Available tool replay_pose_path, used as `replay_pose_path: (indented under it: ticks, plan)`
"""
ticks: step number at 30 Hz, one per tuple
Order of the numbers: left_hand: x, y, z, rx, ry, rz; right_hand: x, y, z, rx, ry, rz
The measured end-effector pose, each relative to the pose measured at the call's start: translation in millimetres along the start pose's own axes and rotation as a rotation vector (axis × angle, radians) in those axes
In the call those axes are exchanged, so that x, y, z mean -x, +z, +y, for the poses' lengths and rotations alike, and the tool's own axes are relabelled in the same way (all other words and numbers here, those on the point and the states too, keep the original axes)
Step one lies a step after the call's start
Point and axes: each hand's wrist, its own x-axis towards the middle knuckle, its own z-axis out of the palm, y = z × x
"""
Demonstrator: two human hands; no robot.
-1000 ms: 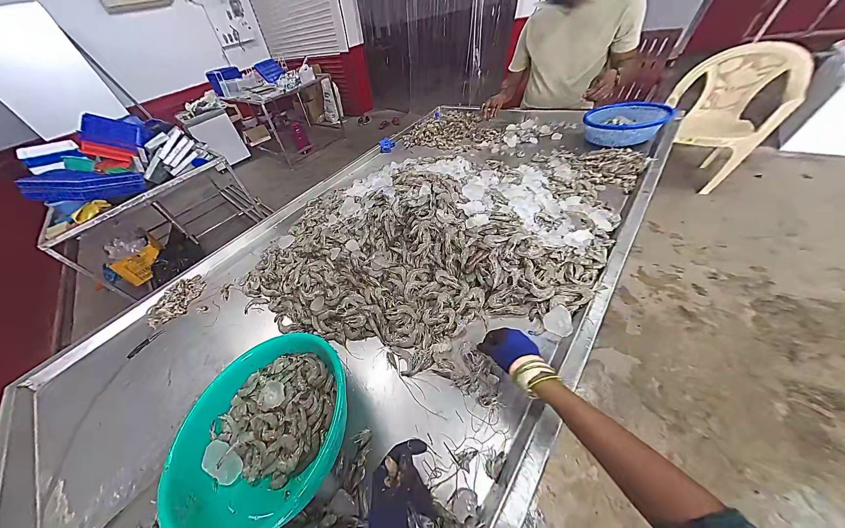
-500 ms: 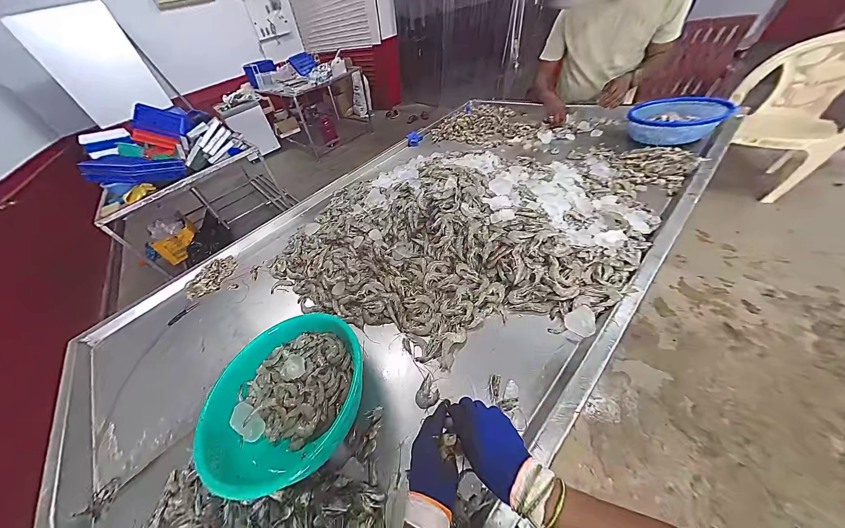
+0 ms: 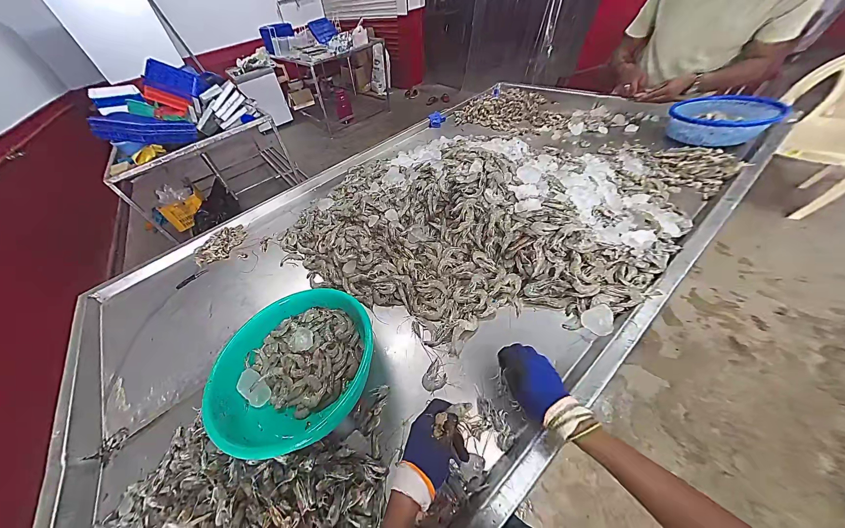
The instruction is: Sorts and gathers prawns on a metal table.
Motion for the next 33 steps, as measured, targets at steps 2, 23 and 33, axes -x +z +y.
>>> replay_pose_path:
  ticks: [2, 23, 33]
  plan:
    - [4, -13, -9, 0.086, 0.061, -0.013, -2, 17, 8, 0.027, 0.077, -0.097]
    - [-16, 23, 2, -0.224, -0.005, 0.234, 47, 14, -82, 0.139, -0.249, -0.175]
    - [-13, -19, -1, -0.092, 0.043, 0.09, -80, -21, -30, 0.109, -0.226, 0.07]
